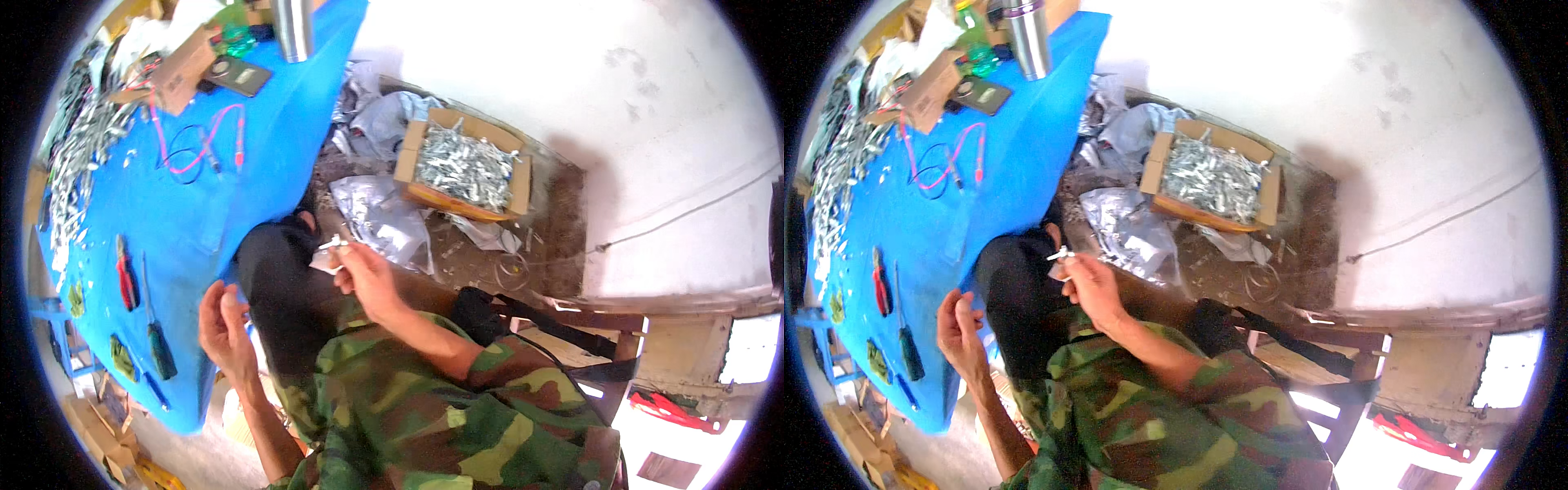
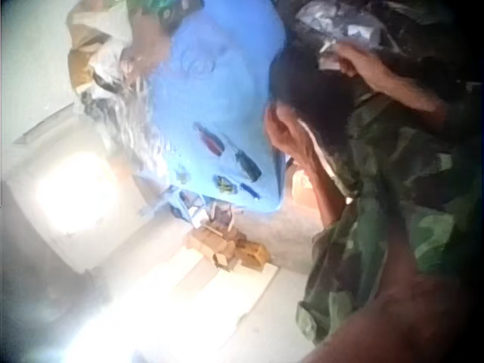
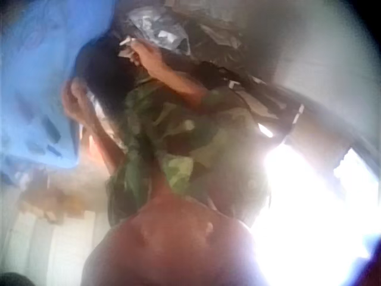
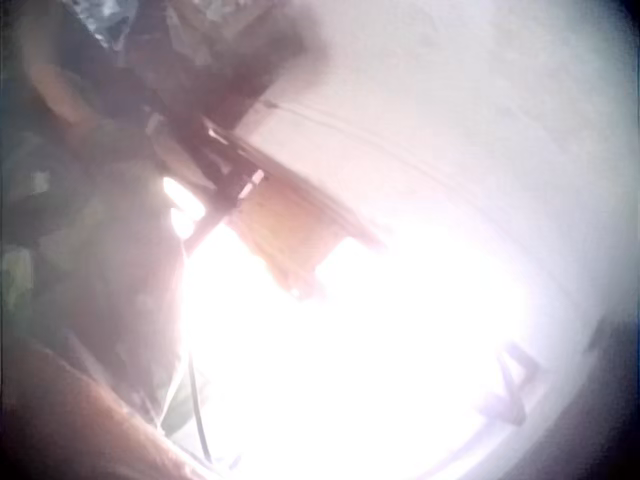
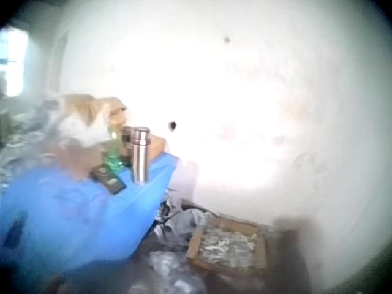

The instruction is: The person disassembles a small electric motor using a screwdriver and pliers, wipes a component with a cloth, and touches multimeter probes to the motor parts.

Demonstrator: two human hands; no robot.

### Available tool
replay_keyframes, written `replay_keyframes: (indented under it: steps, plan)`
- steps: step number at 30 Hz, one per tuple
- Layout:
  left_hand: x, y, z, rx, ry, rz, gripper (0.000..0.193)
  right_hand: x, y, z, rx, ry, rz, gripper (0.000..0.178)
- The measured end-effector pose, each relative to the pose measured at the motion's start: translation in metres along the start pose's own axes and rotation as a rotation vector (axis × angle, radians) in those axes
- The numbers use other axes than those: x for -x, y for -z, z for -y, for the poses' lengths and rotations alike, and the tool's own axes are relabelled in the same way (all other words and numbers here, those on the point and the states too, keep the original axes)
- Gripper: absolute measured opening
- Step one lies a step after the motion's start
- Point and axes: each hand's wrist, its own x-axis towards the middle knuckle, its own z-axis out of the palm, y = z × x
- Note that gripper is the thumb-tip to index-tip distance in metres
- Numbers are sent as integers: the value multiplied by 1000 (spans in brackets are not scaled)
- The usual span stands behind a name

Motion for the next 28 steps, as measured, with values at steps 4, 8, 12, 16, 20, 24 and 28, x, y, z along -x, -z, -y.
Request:
replay_keyframes:
  steps: [4,8,12,16,20,24,28]
  plan:
    - [-7,23,8,-83,-88,9,26,11,-16,14,135,14,-78,36]
    - [-6,55,1,-169,-81,-90,25,27,-31,23,-196,79,55,29]
    - [-5,102,-8,-322,-117,-271,20,35,-54,23,-186,60,251,26]
    - [-10,152,1,-638,-166,-500,19,44,-75,15,-77,10,404,23]
    - [-2,206,26,-881,-128,-610,20,47,-96,11,-14,-114,525,20]
    - [5,247,54,-1105,-13,-633,29,42,-109,-4,39,-181,632,22]
    - [2,261,62,-1067,197,-561,38,37,-117,-30,105,-209,718,27]
